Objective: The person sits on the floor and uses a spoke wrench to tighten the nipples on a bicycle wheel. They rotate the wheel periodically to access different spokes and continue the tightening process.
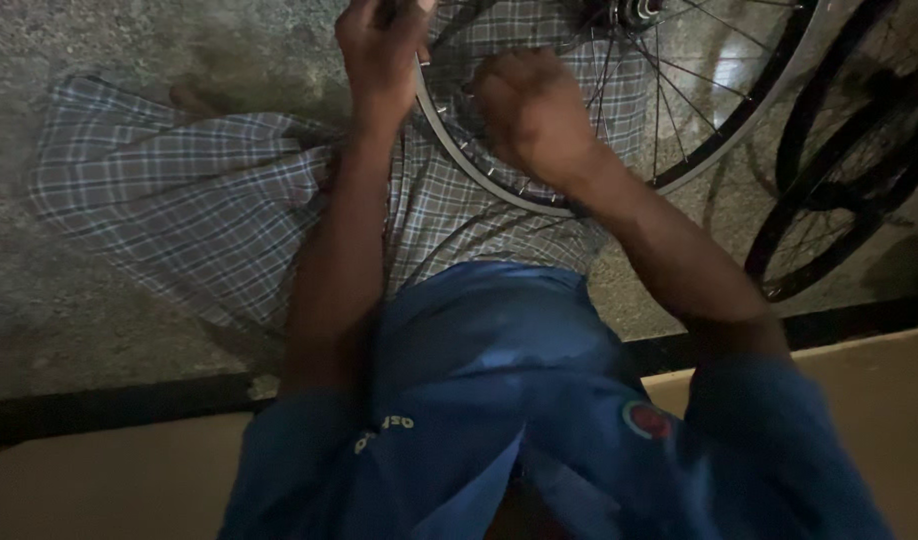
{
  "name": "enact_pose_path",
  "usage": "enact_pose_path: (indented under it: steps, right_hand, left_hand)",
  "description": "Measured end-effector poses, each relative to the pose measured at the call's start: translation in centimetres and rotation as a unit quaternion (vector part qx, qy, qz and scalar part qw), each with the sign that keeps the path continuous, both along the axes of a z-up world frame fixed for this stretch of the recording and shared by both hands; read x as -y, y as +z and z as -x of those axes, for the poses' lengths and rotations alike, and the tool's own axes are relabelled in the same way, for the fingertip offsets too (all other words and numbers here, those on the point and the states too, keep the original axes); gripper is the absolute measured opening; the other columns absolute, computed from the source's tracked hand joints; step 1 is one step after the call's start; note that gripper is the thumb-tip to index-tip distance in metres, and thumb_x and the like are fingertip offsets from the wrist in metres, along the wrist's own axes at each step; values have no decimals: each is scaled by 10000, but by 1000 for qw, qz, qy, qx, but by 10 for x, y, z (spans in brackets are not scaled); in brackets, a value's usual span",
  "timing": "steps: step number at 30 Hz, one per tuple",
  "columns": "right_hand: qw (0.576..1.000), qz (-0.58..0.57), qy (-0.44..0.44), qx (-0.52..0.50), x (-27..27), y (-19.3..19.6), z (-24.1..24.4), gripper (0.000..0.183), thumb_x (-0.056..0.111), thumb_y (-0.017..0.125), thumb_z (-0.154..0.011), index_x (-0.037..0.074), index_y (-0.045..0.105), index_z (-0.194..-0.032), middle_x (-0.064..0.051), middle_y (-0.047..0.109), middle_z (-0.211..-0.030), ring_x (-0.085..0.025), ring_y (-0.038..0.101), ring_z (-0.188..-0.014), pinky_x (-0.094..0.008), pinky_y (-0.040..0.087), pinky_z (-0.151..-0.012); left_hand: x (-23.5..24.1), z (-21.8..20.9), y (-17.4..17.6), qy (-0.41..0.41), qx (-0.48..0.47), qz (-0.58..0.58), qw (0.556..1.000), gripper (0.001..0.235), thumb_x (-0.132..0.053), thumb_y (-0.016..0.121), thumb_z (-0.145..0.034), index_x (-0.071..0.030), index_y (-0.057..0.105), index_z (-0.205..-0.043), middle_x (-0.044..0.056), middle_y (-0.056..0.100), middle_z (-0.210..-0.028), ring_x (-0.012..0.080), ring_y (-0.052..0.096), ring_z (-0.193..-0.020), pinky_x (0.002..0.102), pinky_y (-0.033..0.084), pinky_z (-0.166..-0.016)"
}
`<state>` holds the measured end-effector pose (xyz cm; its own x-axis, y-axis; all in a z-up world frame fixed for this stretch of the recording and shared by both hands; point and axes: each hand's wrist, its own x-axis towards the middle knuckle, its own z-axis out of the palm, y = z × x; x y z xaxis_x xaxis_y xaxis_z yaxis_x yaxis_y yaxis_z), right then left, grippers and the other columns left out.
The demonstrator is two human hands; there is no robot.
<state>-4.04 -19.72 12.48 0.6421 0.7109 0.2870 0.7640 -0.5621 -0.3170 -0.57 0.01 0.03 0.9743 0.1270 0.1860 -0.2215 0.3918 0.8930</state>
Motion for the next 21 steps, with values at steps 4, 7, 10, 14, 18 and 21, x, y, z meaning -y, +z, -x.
enact_pose_path:
  steps: [4,7,10,14,18,21]
  right_hand:
    - [999,26,-32,-14,-4,3,5,165,51,714,-864,62,670,-1022,-106,682,-1013,-309,659,-922,-456,469,-814]
    - [999,32,-25,-17,-6,3,4,121,111,747,-910,65,681,-1001,-110,672,-945,-308,652,-905,-458,456,-827]
    - [999,13,7,-40,-8,-2,6,116,111,739,-905,59,706,-1003,-114,691,-931,-301,646,-872,-459,450,-833]
    - [996,-26,37,-79,-3,-4,10,101,104,704,-979,34,713,-1053,-123,720,-1008,-304,669,-917,-427,464,-859]
    - [994,-34,60,-90,11,1,16,126,135,672,-1036,17,694,-1074,-135,730,-1062,-312,692,-969,-421,480,-912]
    - [993,9,77,-90,14,6,15,202,211,649,-1084,15,691,-1104,-144,721,-1045,-313,692,-963,-451,446,-915]
  left_hand:
    - [3,6,5,-3,-2,26,1000,187,-202,752,-1056,-37,699,-987,22,601,-749,109,546,-611,318,455,-586]
    - [1,3,3,-6,-26,24,999,186,-200,763,-1043,-46,690,-970,14,618,-758,103,559,-607,308,460,-575]
    - [-5,0,-1,-15,-21,14,1000,188,-226,752,-1044,-62,692,-973,-4,621,-732,89,578,-589,302,486,-564]
    - [-10,-4,-2,-26,37,49,998,198,-246,724,-1071,-59,689,-1016,2,622,-830,104,587,-709,321,506,-641]
    - [6,3,9,-7,-17,71,997,208,-209,747,-1044,-54,656,-941,-47,533,-747,64,460,-648,292,382,-607]
    - [8,9,23,-17,-14,56,998,228,-196,748,-1072,-49,635,-938,-40,543,-815,81,465,-726,291,355,-619]
